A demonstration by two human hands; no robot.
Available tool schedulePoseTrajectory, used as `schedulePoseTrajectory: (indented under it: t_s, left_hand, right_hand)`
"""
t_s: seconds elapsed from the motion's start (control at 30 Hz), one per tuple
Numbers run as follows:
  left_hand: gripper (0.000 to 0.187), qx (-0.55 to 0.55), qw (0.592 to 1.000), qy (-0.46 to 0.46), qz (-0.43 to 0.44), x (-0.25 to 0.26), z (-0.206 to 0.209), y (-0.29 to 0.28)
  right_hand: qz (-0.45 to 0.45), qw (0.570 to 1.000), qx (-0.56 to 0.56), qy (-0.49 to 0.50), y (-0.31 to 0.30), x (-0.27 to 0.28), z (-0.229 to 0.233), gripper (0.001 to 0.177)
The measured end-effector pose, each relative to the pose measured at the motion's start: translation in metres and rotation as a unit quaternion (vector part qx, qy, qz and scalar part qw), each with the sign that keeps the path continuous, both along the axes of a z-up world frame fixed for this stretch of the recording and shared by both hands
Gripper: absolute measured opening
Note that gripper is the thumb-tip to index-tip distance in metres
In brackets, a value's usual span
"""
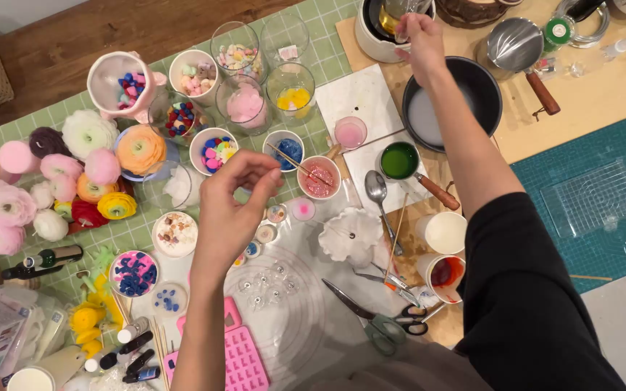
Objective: Preparing and mixing wax with fragrance and dyes to make candles.
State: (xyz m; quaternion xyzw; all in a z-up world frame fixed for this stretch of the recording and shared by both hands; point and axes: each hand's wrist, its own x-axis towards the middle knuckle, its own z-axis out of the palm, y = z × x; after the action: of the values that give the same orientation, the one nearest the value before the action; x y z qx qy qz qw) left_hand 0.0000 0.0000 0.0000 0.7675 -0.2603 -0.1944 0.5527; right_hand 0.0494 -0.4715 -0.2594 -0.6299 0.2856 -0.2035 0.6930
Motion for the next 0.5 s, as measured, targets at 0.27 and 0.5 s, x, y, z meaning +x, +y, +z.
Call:
schedulePoseTrajectory:
  t_s: [0.27,0.5]
  left_hand:
    - [0.008,-0.008,1.000,-0.003,0.019,-0.001,-0.003,0.023]
    - [0.009,-0.015,1.000,0.012,0.017,-0.008,-0.001,0.026]
  right_hand:
    - [-0.056,0.996,0.002,-0.065,-0.021,-0.003,-0.005,0.022]
    - [-0.040,0.993,0.027,-0.105,-0.039,-0.020,-0.002,0.025]
